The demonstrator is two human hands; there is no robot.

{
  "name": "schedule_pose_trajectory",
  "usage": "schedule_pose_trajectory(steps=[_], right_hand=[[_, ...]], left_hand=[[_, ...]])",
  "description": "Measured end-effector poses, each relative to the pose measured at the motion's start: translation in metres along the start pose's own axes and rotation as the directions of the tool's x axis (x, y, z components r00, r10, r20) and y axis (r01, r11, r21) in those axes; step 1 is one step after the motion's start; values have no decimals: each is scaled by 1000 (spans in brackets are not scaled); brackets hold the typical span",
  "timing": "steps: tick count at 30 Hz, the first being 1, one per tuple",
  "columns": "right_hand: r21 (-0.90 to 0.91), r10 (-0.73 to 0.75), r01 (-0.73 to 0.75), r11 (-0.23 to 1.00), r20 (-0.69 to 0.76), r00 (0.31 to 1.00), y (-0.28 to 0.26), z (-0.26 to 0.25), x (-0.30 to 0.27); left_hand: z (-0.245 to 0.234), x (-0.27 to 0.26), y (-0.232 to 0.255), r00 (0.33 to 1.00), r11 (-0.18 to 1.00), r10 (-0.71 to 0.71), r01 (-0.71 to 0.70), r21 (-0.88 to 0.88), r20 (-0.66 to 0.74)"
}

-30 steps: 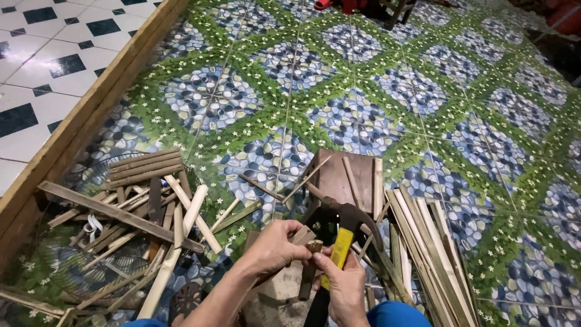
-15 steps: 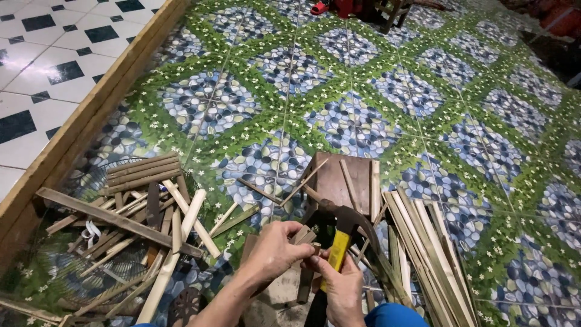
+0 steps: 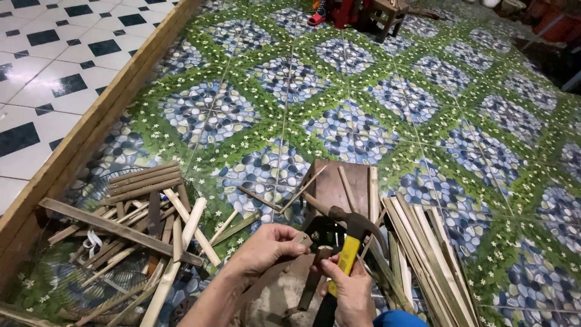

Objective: A person assembles a small wooden structure by hammering nails into thin wooden strips while sitting on the floor.

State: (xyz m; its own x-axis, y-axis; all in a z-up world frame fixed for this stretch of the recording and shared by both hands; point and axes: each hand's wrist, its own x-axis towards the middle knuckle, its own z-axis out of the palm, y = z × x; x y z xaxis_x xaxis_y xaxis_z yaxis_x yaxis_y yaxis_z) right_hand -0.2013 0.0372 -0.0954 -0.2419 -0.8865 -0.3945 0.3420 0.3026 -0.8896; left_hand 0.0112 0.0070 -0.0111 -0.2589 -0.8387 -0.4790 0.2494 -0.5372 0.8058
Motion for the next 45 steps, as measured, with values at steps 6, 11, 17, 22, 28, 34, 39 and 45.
schedule_pose_trajectory(steps=[6, 11, 17, 22, 28, 34, 39, 45], right_hand=[[-6, 22, -22, 1000, 0, 1000, -7, 1, -7], [38, 42, -43, 998, 45, 998, -17, 11, -17], [18, 80, -82, 996, 93, 992, -19, 7, -7], [-92, -16, 6, 996, -110, 994, 3, -40, 39], [0, 19, -20, 1000, -377, 926, 149, -180, 113], [63, 323, -327, 943, -422, 847, 368, -260, 106], [-118, 314, -398, 910, -432, 846, 397, -238, 66], [-787, -32, -369, 495, -441, 897, 375, -233, 68]], left_hand=[[1, 3, -2, 998, 998, -58, 59, -7, 33], [-4, 7, -5, 991, 999, -46, 43, 24, 127], [-1, -3, 3, 992, 994, -73, 80, -70, 99], [1, -12, 12, 999, 959, -36, 40, 281, -18], [2, -30, 20, 993, 981, -62, 80, 178, -106], [-10, -29, 5, 990, 964, -96, 118, 237, -104], [0, -40, 25, 938, 952, -248, 283, 120, -243], [6, -39, 37, 877, 926, -367, 376, -32, -312]])
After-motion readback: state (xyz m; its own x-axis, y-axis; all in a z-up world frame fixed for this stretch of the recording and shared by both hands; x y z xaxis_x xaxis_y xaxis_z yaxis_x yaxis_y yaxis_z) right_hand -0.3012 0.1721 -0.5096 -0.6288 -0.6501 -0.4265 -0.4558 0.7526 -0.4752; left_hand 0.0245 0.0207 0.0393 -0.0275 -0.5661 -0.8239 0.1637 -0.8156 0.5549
